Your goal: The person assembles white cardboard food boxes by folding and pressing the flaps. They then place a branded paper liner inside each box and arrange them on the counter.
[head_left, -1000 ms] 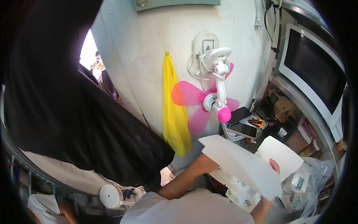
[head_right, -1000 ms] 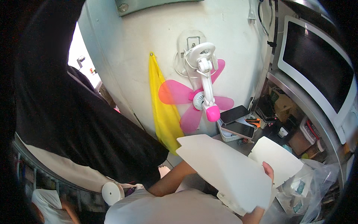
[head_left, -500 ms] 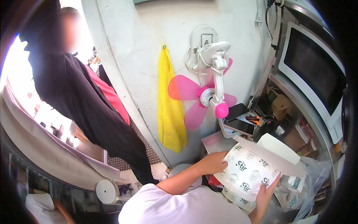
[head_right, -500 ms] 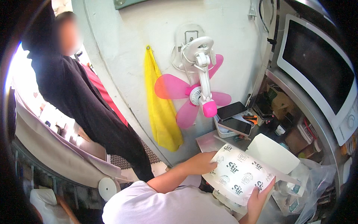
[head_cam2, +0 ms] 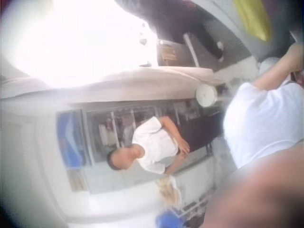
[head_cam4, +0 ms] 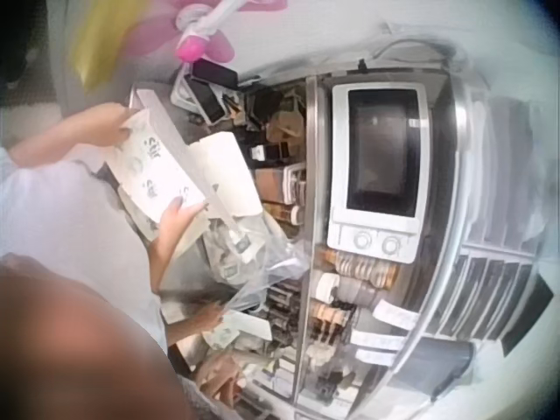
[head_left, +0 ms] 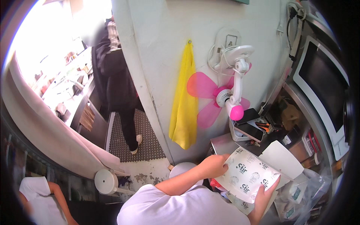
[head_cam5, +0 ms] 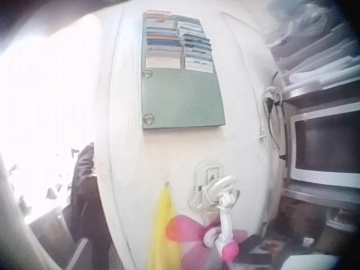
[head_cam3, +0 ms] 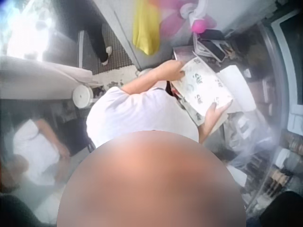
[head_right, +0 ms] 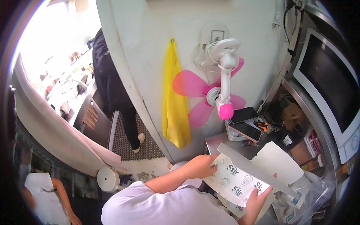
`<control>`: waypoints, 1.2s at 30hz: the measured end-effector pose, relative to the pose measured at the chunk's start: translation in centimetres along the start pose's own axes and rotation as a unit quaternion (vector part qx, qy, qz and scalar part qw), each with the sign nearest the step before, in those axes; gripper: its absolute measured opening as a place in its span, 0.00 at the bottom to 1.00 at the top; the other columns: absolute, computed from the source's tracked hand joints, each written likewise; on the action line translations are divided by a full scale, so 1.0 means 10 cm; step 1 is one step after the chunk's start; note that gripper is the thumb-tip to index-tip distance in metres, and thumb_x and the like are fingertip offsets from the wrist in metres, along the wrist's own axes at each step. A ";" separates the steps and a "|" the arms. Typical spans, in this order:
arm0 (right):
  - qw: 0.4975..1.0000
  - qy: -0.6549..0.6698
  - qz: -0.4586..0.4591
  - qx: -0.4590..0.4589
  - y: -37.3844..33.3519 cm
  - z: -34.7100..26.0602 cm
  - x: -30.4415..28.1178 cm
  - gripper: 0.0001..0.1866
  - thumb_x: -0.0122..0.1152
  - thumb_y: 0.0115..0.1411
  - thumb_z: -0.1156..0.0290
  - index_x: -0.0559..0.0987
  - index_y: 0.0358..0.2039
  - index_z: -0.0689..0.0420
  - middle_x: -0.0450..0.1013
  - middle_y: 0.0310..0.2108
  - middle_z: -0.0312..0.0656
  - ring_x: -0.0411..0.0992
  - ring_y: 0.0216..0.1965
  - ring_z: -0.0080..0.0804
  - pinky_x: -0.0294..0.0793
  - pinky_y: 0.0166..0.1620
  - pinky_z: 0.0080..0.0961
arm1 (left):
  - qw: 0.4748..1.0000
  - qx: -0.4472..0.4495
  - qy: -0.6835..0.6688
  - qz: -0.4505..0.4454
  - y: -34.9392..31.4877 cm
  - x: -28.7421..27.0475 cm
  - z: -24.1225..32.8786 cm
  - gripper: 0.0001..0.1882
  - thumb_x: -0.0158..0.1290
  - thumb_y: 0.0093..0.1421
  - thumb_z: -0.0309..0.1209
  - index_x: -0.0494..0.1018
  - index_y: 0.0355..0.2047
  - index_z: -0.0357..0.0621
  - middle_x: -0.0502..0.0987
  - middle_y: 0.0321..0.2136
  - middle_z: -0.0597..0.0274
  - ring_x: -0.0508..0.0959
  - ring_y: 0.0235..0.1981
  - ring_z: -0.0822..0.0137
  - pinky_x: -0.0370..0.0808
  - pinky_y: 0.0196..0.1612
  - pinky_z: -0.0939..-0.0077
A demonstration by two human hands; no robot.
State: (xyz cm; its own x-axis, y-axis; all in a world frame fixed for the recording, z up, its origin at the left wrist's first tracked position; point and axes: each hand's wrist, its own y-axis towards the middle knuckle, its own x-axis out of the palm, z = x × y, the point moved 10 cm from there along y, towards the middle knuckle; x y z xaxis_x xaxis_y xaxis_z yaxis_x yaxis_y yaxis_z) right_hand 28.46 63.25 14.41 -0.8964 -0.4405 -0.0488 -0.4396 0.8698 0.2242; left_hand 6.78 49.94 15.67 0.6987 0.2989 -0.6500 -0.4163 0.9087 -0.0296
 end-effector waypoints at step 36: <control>0.929 0.321 0.054 0.174 -0.11 0.05 -0.22 0.36 0.47 0.50 0.81 0.53 0.62 0.58 0.61 0.55 0.51 0.63 0.54 0.43 0.61 0.57 0.35 | 0.933 0.330 -0.145 -0.018 0.40 0.88 0.55 0.19 0.41 0.63 0.44 0.69 0.42 0.42 0.73 0.38 0.54 0.70 0.47 0.54 0.66 0.49 0.61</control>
State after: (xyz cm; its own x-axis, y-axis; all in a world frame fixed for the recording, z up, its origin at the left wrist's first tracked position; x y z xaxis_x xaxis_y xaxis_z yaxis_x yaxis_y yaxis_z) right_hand 30.87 63.42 13.79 -0.7668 -0.2916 0.5718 -0.4411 0.8866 -0.1394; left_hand 14.50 57.80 14.01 0.8728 0.2450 -0.4222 -0.0086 0.8726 0.4884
